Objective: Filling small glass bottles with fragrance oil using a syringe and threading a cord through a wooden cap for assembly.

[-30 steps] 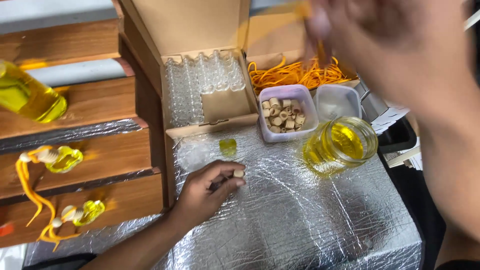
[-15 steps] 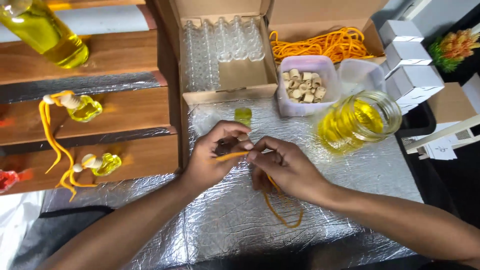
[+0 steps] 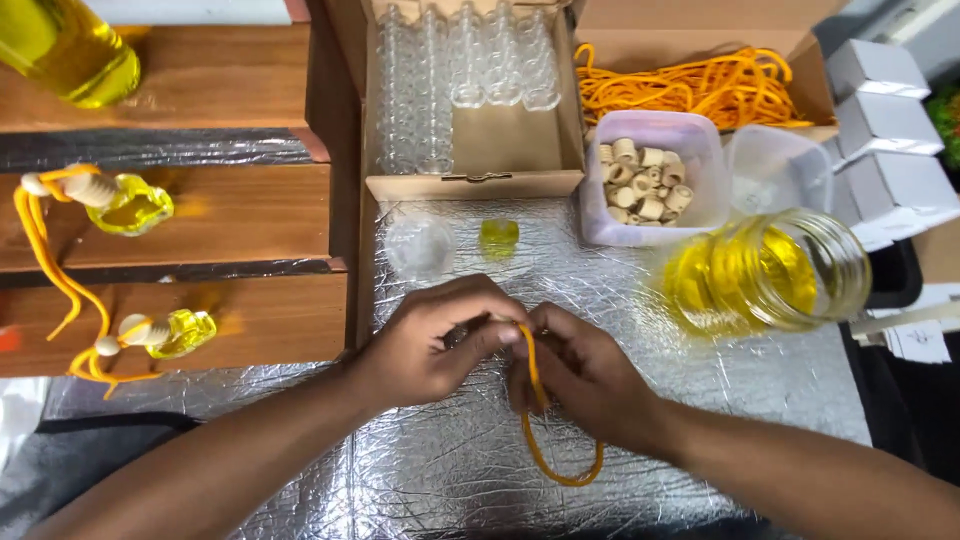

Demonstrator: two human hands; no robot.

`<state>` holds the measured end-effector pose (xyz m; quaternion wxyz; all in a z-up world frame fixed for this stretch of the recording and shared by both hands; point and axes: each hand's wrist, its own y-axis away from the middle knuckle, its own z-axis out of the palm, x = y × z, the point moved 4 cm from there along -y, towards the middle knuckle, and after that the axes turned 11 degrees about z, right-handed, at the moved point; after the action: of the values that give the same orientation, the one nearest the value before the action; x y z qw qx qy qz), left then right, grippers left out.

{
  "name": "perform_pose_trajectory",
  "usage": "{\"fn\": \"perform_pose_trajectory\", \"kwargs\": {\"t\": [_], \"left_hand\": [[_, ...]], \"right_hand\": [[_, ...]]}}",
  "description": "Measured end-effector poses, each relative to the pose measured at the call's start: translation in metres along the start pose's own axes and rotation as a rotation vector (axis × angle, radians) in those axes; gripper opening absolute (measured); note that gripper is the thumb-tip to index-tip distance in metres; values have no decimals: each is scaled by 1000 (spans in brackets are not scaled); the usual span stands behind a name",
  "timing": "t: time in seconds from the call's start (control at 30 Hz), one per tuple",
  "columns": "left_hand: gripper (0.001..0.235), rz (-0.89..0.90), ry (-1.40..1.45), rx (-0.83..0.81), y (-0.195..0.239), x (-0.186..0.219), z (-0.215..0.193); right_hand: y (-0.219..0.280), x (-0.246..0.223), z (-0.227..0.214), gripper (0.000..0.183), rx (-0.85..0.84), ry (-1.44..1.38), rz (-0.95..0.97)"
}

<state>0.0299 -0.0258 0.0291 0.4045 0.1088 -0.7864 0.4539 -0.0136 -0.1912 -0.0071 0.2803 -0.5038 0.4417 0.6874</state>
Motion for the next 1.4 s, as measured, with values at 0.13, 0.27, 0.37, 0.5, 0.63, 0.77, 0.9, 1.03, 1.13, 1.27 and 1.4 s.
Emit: {"fn": "perform_pose_trajectory", "kwargs": {"t": [0.13,0.27,0.37,0.5,0.63,0.77,0.9,1.03,1.13,1.27,1.4], "left_hand": [[22,-73,-40,94,5,-12,-2],[6,-89,-71,34,4,-12,0],[2,-68,-94,-2,3,-10,2],[20,-33,-131,32,14,-25,3],[48,-205,-64,207,22,-36,-4],[34,-303,250,361,26,-39,-2],[23,-328,435,405,25,-37,-1],[26,-281,488,378,23,-31,-2],[26,-239,372,333,24,-34,-1],[30,-204,229,229,24,-34,2],[39,-156,-60,132,21,-28,0]], "right_hand": [[0,9,-6,23,238,192,-43],[-1,-4,-14,28,333,161,-333],[2,-17,-13,17,340,306,-475],[3,-24,-15,15,337,231,-474],[0,-15,-15,18,316,2,-279],[-2,-16,-7,25,209,94,-186],[1,-20,-9,8,293,247,-324],[1,-16,-10,8,313,139,-283],[-1,-12,-9,17,309,121,-256],[-1,-15,-8,17,306,252,-351],[2,-18,-9,13,327,311,-429]]}}
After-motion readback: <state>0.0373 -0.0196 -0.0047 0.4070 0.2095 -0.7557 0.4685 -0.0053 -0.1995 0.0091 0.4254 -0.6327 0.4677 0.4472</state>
